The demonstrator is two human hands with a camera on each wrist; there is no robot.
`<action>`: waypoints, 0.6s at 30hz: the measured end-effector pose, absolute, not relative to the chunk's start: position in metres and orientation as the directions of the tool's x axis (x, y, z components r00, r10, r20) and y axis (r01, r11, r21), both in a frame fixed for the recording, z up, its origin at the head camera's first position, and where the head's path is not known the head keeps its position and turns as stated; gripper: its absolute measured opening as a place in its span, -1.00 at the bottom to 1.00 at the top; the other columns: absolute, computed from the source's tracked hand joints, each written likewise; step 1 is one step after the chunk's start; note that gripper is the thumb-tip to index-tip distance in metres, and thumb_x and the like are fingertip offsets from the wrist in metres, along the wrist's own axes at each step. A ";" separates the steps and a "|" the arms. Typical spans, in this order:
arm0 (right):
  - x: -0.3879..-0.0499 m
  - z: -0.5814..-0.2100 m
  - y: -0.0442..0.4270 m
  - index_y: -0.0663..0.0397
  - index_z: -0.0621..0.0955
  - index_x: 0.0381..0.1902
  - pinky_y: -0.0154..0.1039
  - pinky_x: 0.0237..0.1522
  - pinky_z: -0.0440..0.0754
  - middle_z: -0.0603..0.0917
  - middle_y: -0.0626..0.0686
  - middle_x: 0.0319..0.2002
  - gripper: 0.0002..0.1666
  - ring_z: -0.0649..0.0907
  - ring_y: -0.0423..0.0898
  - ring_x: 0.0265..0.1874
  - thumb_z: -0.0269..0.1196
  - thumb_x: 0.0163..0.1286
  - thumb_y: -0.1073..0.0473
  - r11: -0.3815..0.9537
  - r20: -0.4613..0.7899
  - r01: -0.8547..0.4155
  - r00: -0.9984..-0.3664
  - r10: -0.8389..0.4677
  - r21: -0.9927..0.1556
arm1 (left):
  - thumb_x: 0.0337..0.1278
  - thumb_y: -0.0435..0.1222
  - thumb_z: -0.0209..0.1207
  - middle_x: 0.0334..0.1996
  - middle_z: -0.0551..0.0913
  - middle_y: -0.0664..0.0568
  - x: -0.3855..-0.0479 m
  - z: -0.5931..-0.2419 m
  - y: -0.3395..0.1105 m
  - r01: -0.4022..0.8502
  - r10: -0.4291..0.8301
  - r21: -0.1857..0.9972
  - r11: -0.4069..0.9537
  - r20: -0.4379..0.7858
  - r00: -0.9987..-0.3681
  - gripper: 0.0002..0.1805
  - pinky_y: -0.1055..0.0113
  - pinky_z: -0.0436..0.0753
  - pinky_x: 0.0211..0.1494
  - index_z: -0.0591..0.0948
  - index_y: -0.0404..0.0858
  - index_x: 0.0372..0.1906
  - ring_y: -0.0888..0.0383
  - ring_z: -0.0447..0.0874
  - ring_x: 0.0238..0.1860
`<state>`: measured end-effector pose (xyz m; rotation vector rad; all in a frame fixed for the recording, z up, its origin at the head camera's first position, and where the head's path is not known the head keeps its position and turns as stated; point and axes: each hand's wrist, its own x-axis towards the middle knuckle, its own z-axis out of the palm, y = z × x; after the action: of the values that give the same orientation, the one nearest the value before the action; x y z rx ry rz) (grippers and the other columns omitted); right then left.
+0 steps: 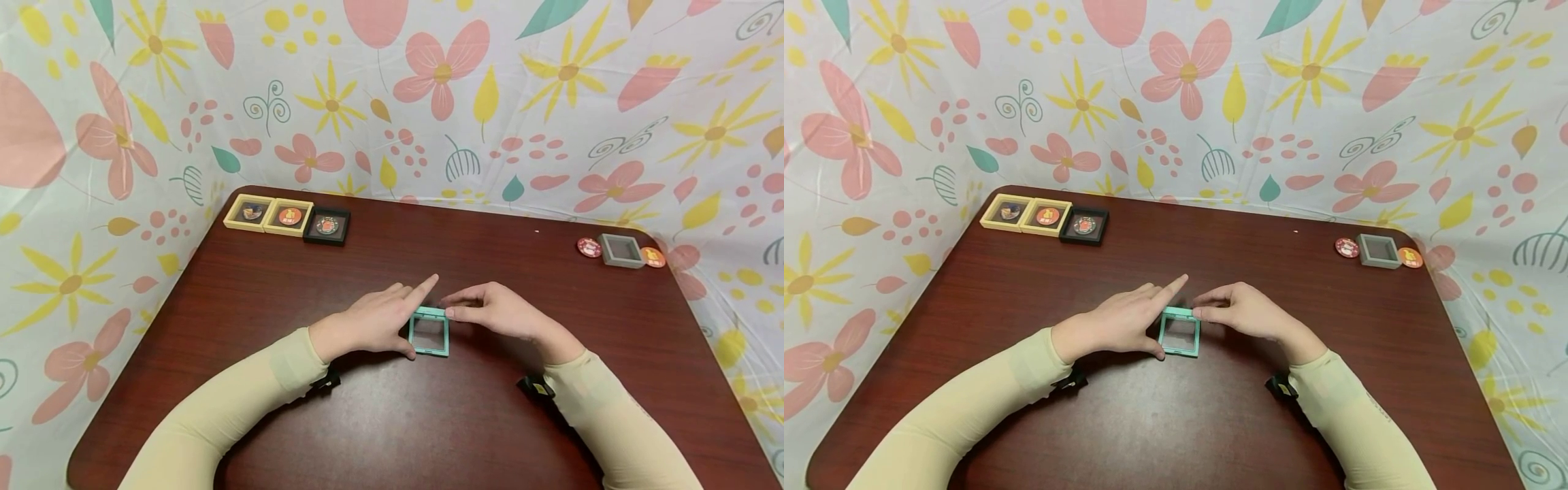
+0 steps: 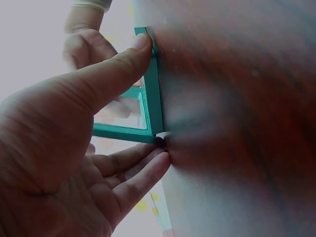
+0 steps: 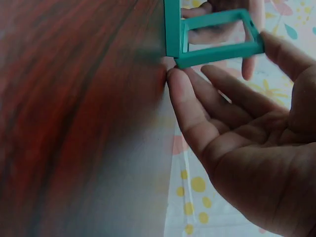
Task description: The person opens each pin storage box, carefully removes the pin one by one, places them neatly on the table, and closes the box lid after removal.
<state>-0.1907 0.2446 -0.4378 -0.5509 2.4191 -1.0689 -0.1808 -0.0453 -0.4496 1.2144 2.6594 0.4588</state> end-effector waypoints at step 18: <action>-0.174 -0.438 0.229 0.07 0.75 0.36 -0.10 0.02 0.79 0.77 -0.06 0.20 -0.30 0.78 -0.12 -0.07 0.63 0.36 -0.08 0.594 -0.074 -0.500 -0.723 -0.687 -0.630 | 0.04 0.21 0.67 0.41 0.61 -0.04 -0.180 -0.448 -0.046 0.712 0.766 0.329 0.620 -0.059 -0.640 0.52 0.13 0.70 0.21 -0.09 -0.15 0.87 0.02 0.53 0.34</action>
<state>-0.1742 0.2295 -0.4376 -0.9659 2.5162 -0.8546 -0.1802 -0.0461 -0.4479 1.2226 2.6496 0.4111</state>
